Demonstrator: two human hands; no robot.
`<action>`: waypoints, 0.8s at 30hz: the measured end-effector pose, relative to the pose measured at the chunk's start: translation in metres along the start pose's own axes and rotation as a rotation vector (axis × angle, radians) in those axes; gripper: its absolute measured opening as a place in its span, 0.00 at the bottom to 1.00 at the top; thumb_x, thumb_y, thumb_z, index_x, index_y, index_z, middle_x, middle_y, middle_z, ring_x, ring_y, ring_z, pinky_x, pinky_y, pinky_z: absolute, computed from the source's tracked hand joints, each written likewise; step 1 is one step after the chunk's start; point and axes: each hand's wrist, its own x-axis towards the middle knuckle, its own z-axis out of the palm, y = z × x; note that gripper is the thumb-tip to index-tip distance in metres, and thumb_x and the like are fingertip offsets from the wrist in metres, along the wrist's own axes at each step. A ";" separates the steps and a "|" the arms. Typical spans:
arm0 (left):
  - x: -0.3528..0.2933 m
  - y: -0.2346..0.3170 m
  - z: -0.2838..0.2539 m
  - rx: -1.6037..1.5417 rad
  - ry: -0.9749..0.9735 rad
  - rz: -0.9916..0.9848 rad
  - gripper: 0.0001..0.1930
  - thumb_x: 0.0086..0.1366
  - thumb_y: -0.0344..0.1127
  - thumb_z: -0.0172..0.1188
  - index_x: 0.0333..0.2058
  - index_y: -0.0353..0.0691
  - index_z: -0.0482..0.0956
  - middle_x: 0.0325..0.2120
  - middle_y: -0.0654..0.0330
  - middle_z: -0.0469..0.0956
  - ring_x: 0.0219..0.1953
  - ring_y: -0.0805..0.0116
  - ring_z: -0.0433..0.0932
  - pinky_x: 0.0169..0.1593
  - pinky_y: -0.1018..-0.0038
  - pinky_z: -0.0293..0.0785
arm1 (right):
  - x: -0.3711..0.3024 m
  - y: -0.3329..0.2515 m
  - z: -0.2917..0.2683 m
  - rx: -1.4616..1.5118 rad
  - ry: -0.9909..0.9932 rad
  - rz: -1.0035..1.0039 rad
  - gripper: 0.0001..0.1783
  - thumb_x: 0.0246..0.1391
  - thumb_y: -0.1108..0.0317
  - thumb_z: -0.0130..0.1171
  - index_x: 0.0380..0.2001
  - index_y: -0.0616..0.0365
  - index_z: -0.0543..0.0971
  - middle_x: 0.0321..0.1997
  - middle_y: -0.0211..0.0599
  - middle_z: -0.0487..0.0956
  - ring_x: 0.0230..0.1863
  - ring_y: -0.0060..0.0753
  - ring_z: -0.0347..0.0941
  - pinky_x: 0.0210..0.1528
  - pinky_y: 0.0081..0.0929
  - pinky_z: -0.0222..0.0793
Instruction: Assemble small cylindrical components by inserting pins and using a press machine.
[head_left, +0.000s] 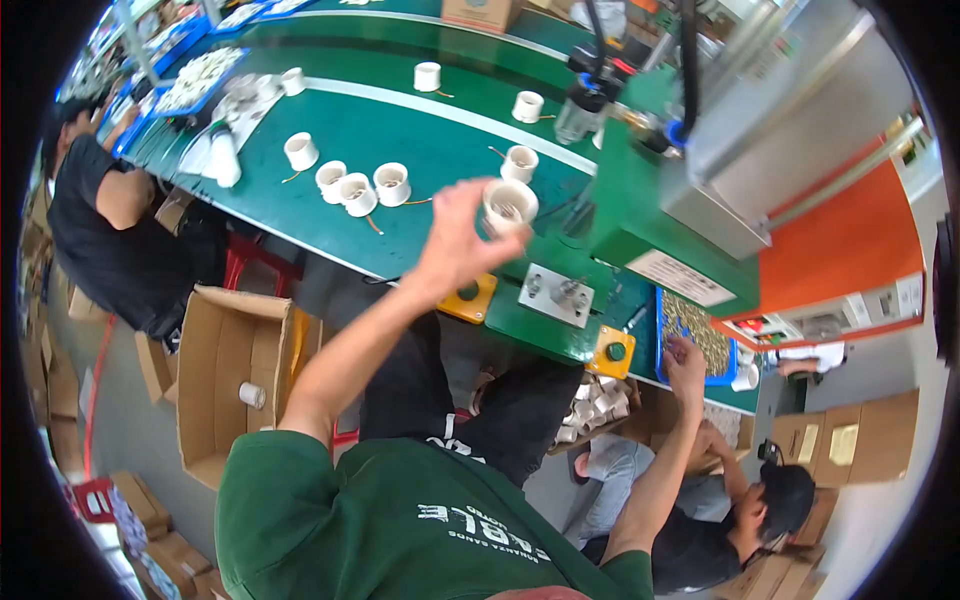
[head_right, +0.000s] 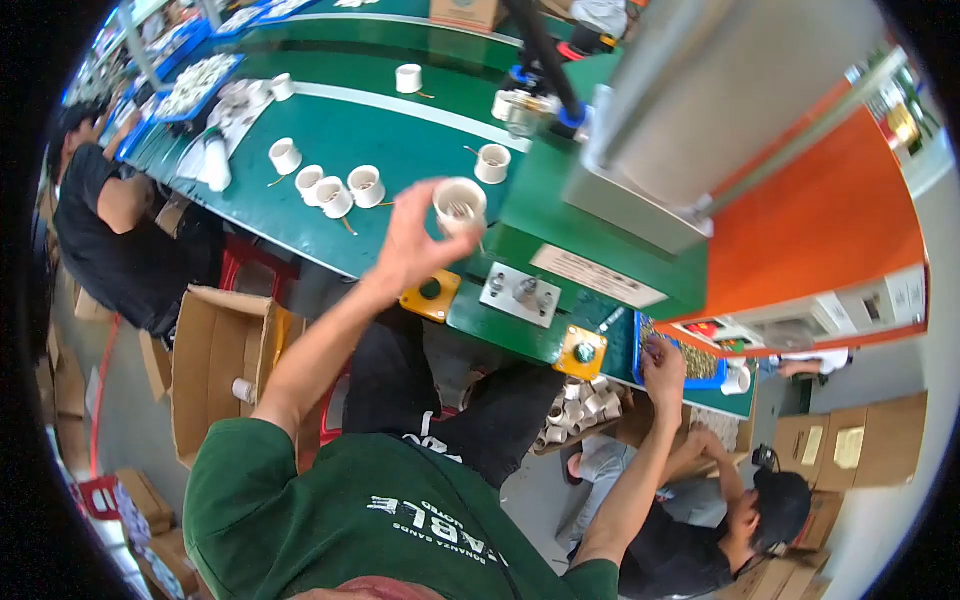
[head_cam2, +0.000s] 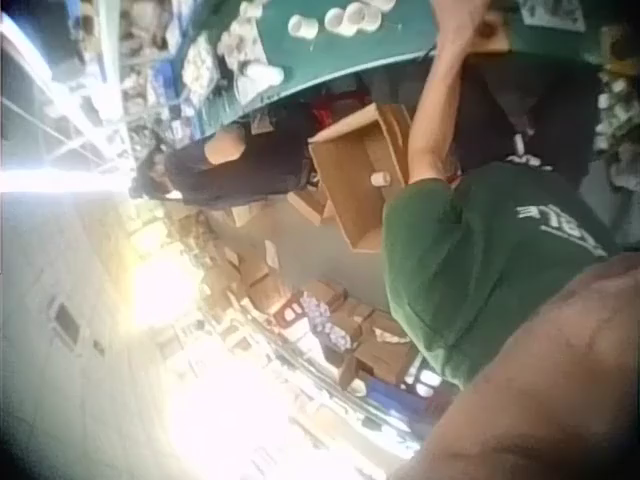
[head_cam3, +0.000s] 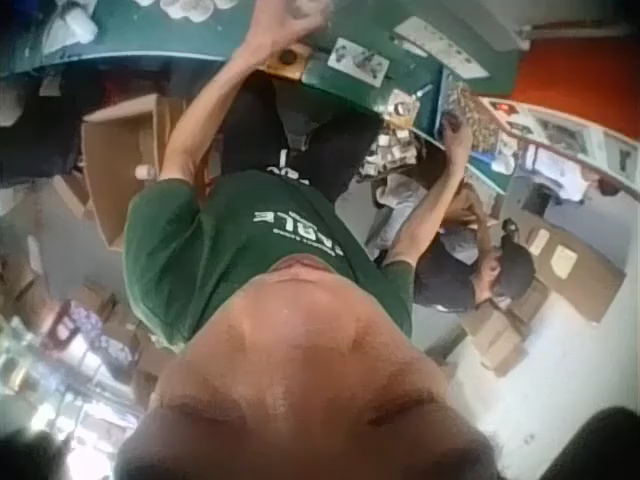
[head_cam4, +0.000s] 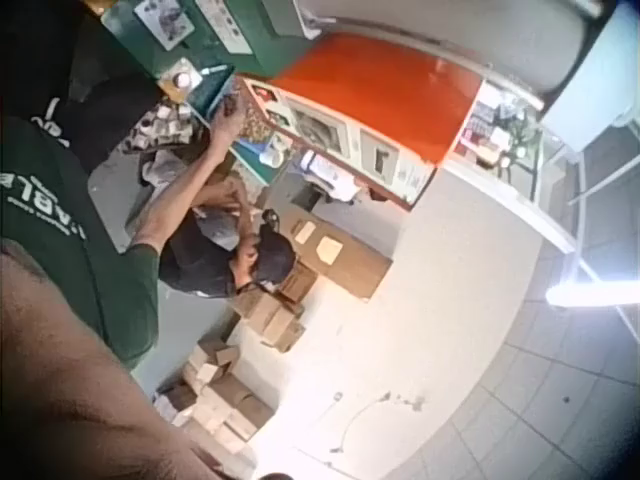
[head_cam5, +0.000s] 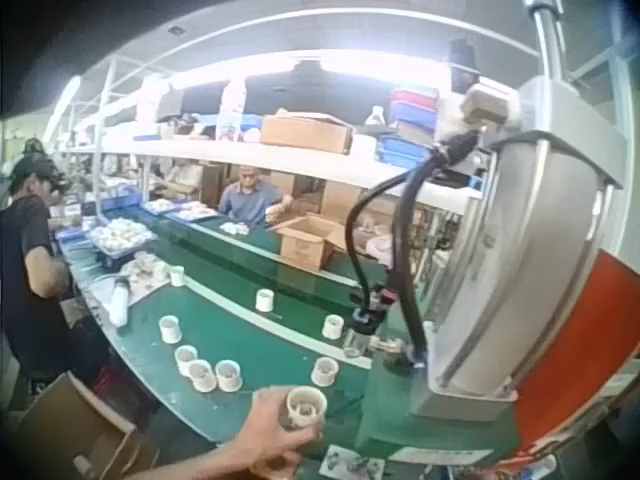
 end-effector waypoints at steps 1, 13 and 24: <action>-0.003 0.005 0.003 0.000 0.015 -0.017 0.36 0.43 0.45 0.69 0.51 0.39 0.67 0.38 0.46 0.76 0.50 0.49 0.71 0.56 0.53 0.59 | -0.003 -0.004 -0.017 -0.012 -0.049 0.038 0.15 0.48 0.79 0.59 0.42 0.63 0.78 0.26 0.33 0.77 0.26 0.23 0.72 0.31 0.22 0.69; 0.112 -0.183 -0.126 0.883 -0.800 -0.620 0.48 0.39 0.62 0.71 0.55 0.36 0.67 0.57 0.47 0.63 0.62 0.48 0.58 0.57 0.43 0.56 | 0.016 0.018 0.007 -0.032 -0.104 0.009 0.06 0.48 0.83 0.56 0.31 0.65 0.75 0.21 0.31 0.76 0.22 0.19 0.71 0.23 0.20 0.69; 0.201 -0.226 -0.028 0.789 -0.327 -0.343 0.36 0.53 0.48 0.66 0.58 0.56 0.60 0.55 0.50 0.62 0.55 0.47 0.67 0.53 0.45 0.64 | -0.005 0.035 0.008 -0.226 0.016 -0.184 0.02 0.53 0.78 0.57 0.31 0.61 0.75 0.27 0.27 0.73 0.27 0.17 0.66 0.28 0.19 0.64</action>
